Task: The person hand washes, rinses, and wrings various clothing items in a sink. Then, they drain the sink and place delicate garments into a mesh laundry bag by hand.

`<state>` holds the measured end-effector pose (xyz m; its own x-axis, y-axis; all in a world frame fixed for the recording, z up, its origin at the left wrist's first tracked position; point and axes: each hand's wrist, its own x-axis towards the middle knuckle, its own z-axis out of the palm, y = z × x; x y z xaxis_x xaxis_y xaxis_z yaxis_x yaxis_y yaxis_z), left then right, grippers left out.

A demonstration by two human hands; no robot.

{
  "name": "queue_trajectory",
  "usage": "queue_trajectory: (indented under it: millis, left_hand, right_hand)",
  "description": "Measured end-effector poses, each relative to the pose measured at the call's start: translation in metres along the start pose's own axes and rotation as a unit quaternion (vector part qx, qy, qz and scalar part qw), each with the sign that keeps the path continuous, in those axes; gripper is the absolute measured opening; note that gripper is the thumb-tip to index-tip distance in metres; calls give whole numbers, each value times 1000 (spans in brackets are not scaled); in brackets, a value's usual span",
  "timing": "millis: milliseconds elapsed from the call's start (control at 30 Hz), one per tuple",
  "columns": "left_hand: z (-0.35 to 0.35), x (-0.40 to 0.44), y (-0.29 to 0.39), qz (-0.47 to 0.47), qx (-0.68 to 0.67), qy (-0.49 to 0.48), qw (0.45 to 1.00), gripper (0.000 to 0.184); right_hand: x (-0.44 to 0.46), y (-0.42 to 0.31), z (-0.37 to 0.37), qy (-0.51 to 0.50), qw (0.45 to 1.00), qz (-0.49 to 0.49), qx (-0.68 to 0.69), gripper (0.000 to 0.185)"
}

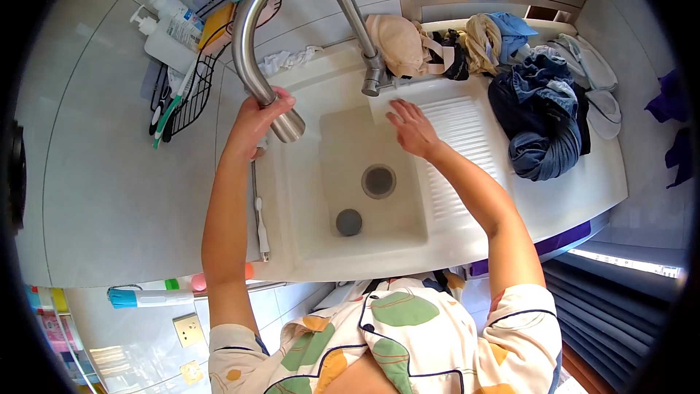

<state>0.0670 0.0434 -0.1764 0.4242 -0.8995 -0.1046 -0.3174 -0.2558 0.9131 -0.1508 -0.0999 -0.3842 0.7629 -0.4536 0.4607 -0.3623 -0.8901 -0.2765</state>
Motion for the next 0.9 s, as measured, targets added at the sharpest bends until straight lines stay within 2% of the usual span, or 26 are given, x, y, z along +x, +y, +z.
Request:
queue_trajectory:
  millis: [33, 67, 133, 167, 200, 233, 267, 300, 333, 367, 433, 567, 633, 900]
  left_hand:
    - [1, 2, 2, -2, -1, 0, 1000, 28]
    - [3, 6, 3, -3, -1, 18, 1000, 25]
    - [5, 15, -1, -8, -2, 34, 999, 21]
    - [7, 20, -7, 74, -13, 52, 996, 19]
    - [8, 23, -11, 154, -25, 71, 985, 16]
    - [8, 24, -15, 148, -27, 71, 986, 16]
    - [8, 24, -18, 126, -69, 55, 988, 13]
    - [9, 24, -20, 104, -110, 40, 988, 11]
    - [10, 24, -22, 97, -113, 41, 988, 11]
    - [11, 23, -24, 100, -105, 62, 988, 9]
    - [13, 20, -27, 93, -100, 83, 987, 8]
    - [16, 19, -27, 100, -99, 88, 986, 8]
    - [17, 18, -27, 100, -108, 97, 984, 8]
    - [19, 17, -29, 104, -109, 100, 984, 10]
  right_hand:
    - [15, -8, -6, -1, 997, -79, -10, 36]
    - [29, -11, -7, -4, 997, -78, -10, 36]
    - [58, -13, -5, 32, 985, -99, -140, 43]
    - [70, -12, -2, 28, 985, -98, -139, 43]
    - [81, -11, 1, -39, 977, -38, -207, 42]
    - [89, -11, 4, -107, 956, 21, -273, 42]
    - [95, -10, 5, -113, 956, 20, -272, 42]
    - [100, -10, 6, -166, 958, 45, -231, 37]
    - [103, -9, 7, -218, 955, 70, -190, 33]
    - [102, -5, 10, -225, 953, 68, -189, 33]
    - [95, 1, 15, -147, 971, 17, -190, 32]
    - [93, -2, 17, -142, 971, 31, -192, 30]
    - [92, 1, 21, -99, 974, 17, -202, 28]
    - [90, -4, 18, -94, 974, 30, -205, 28]
